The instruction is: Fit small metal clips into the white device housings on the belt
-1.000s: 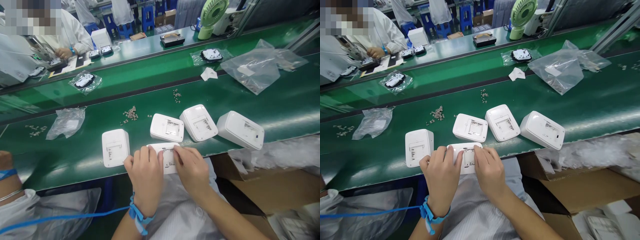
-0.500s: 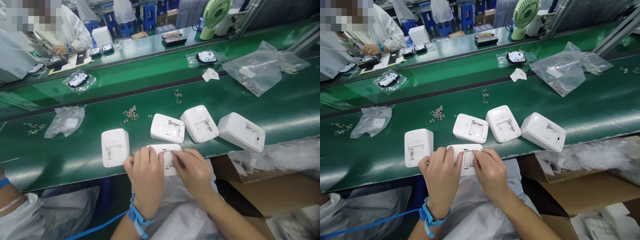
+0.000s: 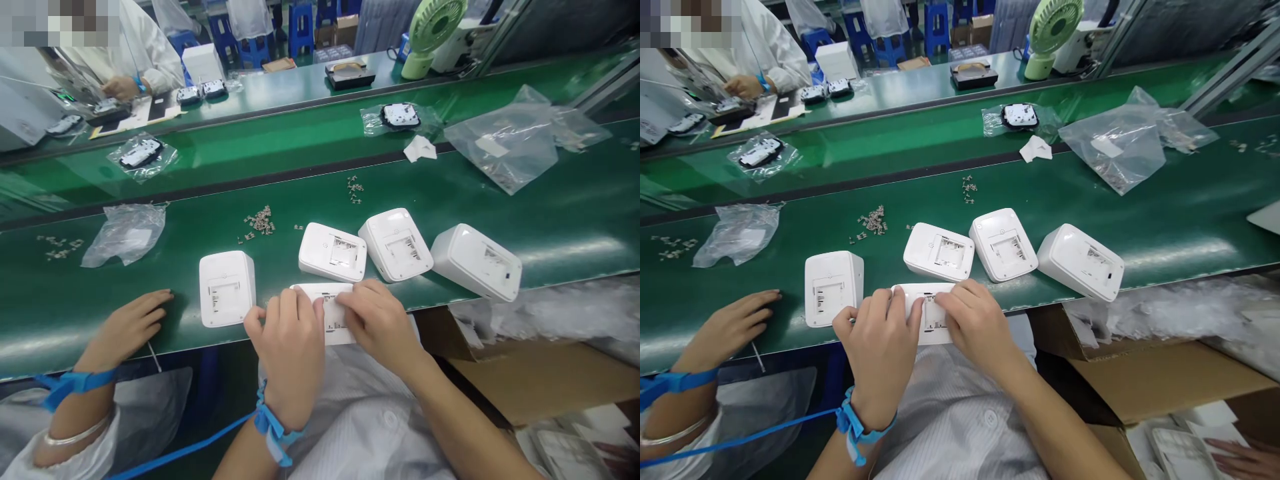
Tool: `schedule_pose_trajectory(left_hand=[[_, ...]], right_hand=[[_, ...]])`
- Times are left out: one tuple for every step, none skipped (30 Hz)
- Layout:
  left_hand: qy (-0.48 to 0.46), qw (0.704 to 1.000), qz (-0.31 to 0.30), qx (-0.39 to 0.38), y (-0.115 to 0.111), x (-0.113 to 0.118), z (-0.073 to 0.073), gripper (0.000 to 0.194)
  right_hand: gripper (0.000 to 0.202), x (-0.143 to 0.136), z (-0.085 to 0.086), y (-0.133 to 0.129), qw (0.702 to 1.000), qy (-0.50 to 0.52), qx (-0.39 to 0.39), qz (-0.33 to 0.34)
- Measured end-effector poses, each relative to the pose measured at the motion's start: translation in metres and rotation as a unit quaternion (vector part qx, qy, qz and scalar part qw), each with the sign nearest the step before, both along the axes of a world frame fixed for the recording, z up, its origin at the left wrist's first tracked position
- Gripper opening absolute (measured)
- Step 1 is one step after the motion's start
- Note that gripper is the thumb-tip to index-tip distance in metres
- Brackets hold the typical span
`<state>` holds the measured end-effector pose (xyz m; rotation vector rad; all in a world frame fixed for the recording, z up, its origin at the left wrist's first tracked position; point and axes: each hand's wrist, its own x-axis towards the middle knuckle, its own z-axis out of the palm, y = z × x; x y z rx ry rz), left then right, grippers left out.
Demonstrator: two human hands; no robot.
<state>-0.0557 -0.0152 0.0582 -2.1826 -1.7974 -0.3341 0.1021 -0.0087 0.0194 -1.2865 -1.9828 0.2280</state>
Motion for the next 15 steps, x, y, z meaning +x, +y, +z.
schedule_pose_trajectory(left_hand=[[-0.003,1.0,0.002,0.002,0.0,0.0,0.0,0.021],[-0.006,1.0,0.003,0.004,0.0,0.0,-0.001,0.021],[-0.009,1.0,0.003,0.006,0.0,0.0,-0.001,0.021],[-0.013,1.0,0.003,0.007,0.0,0.0,-0.002,0.021],[-0.016,1.0,0.001,0.008,0.0,0.0,-0.002,0.021],[-0.019,1.0,0.0,0.009,0.0,0.0,-0.002,0.021],[-0.021,1.0,-0.001,0.009,0.0,0.0,-0.002,0.021],[-0.021,1.0,-0.002,0.009,0.0,0.0,-0.002,0.021],[-0.021,1.0,-0.003,0.008,0.0,0.0,-0.002,0.022],[-0.019,1.0,-0.003,0.008,0.0,0.0,-0.002,0.021],[-0.018,1.0,-0.003,0.008,0.0,0.0,-0.002,0.021],[-0.016,1.0,-0.002,0.009,0.0,0.0,-0.002,0.021],[-0.015,1.0,-0.002,0.011,0.0,0.0,-0.002,0.022],[-0.014,1.0,-0.003,0.012,0.0,0.0,-0.002,0.022],[-0.012,1.0,-0.005,0.012,0.0,0.0,-0.001,0.022]], right_hand=[[0.019,0.0,-0.002,0.0,0.999,0.041,-0.016,-0.023],[0.019,0.0,-0.004,0.0,0.994,0.084,-0.033,-0.052],[0.02,-0.001,-0.006,0.0,0.988,0.124,-0.051,-0.082],[0.02,-0.002,-0.007,0.0,0.98,0.155,-0.068,-0.106],[0.02,-0.002,-0.008,0.0,0.974,0.173,-0.083,-0.122],[0.019,-0.002,-0.008,0.001,0.97,0.182,-0.095,-0.128],[0.018,-0.002,-0.007,0.002,0.968,0.187,-0.108,-0.127],[0.018,-0.002,-0.005,0.003,0.966,0.191,-0.121,-0.125],[0.017,-0.001,-0.003,0.005,0.964,0.196,-0.135,-0.122],[0.017,0.0,-0.001,0.007,0.961,0.2,-0.149,-0.118],[0.016,0.001,0.001,0.008,0.958,0.206,-0.162,-0.114],[0.015,0.001,0.003,0.01,0.955,0.212,-0.174,-0.111],[0.015,0.002,0.004,0.011,0.952,0.217,-0.186,-0.11],[0.014,0.002,0.005,0.012,0.949,0.222,-0.196,-0.111],[0.013,0.002,0.005,0.013,0.945,0.228,-0.204,-0.115]])
